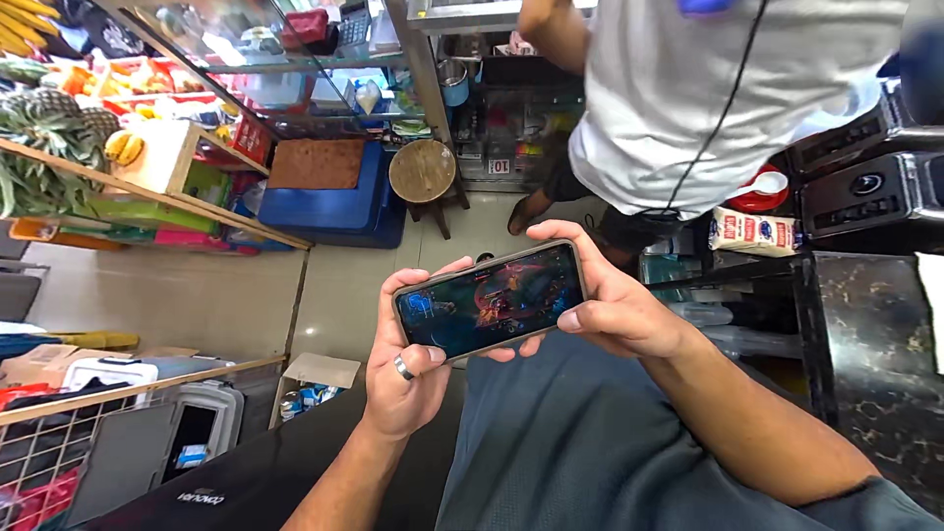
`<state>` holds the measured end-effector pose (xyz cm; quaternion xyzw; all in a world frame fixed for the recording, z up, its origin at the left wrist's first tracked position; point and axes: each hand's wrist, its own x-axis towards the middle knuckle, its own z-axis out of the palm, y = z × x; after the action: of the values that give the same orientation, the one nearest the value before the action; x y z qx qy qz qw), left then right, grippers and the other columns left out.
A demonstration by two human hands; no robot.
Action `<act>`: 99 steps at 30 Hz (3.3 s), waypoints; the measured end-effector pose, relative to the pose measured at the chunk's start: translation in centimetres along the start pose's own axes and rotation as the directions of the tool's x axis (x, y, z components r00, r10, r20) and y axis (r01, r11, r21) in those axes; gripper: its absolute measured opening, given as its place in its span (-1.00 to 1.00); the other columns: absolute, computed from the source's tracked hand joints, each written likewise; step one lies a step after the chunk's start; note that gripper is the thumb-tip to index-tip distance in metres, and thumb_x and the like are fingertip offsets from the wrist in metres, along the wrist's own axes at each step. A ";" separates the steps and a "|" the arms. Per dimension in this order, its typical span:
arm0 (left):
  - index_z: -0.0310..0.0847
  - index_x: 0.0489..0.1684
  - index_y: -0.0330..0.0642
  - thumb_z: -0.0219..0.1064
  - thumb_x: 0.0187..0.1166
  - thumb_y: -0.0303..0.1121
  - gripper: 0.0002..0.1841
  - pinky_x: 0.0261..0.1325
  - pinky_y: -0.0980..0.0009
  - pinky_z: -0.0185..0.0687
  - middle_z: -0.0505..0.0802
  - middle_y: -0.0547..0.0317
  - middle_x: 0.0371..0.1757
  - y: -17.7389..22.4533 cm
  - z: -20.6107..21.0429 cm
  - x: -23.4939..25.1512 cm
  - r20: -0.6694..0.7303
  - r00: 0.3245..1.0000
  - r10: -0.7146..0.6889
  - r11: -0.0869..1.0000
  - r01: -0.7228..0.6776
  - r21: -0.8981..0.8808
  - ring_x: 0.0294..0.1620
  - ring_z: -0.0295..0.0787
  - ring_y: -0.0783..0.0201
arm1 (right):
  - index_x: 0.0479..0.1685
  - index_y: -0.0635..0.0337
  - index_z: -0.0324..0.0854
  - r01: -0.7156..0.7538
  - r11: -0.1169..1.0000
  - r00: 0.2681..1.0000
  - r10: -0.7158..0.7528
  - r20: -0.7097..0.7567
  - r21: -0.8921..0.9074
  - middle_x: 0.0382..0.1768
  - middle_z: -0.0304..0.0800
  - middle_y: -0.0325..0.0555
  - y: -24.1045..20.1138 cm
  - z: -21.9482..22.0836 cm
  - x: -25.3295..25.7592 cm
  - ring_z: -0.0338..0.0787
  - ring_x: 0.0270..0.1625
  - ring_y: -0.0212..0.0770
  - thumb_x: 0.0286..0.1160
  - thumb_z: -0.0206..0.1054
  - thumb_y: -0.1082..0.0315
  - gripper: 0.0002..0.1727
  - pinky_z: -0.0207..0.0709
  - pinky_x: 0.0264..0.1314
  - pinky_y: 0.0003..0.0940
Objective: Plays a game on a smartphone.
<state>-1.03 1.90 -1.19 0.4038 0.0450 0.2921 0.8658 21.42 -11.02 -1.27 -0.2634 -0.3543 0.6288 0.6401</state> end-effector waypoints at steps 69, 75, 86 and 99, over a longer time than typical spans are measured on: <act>0.31 0.52 0.15 0.17 0.43 -0.62 -0.37 0.09 -0.26 0.77 0.43 -0.16 0.71 0.0 -0.2 0.0 0.014 1.000 0.017 0.999 -0.017 -0.030 0.43 0.65 -0.33 | 0.69 -0.23 0.09 -0.012 0.994 0.997 0.004 -0.076 -0.105 0.32 0.61 0.16 -0.2 0.6 0.4 0.85 0.14 0.13 0.32 0.19 0.68 -0.12 0.87 -0.01 0.02; 0.32 0.52 0.13 0.11 0.47 -0.60 -0.41 0.06 -0.24 0.78 0.42 -0.19 0.71 0.0 -0.2 0.1 0.010 1.000 0.022 0.999 -0.022 -0.039 0.39 0.67 -0.34 | 0.69 -0.25 0.08 -0.009 0.995 0.997 0.002 -0.073 -0.101 0.33 0.60 0.13 -0.2 0.7 0.3 0.85 0.14 0.10 0.33 0.22 0.67 -0.11 0.87 0.00 -0.01; 0.29 0.54 0.16 0.11 0.47 -0.61 -0.38 0.13 -0.20 0.78 0.48 -0.12 0.67 -0.3 0.7 -0.2 -0.049 0.998 0.028 0.997 -0.025 0.074 0.41 0.67 -0.24 | 0.66 -0.33 0.16 -0.207 0.787 0.887 -0.100 -0.451 -0.581 0.31 0.69 -0.28 0.7 2.2 1.0 0.79 0.25 -0.23 -0.06 0.79 0.11 0.11 0.83 0.16 -0.26; 0.29 0.43 0.06 0.27 0.59 -0.62 -0.50 -0.18 -0.09 0.91 0.61 -0.25 0.53 -0.5 0.9 0.1 -0.117 0.989 0.092 0.980 -0.069 0.186 0.23 0.82 -0.28 | 0.49 -0.12 0.36 0.035 0.998 0.963 -0.048 -0.265 -0.054 0.12 0.70 0.17 1.2 1.4 0.5 0.88 -0.07 0.03 0.73 0.03 0.35 -0.60 0.86 -0.25 -0.11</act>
<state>-0.46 1.09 -0.88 0.4634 0.1094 0.3463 0.8083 19.51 -10.55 -1.31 -0.3536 -0.2856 0.5654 0.6883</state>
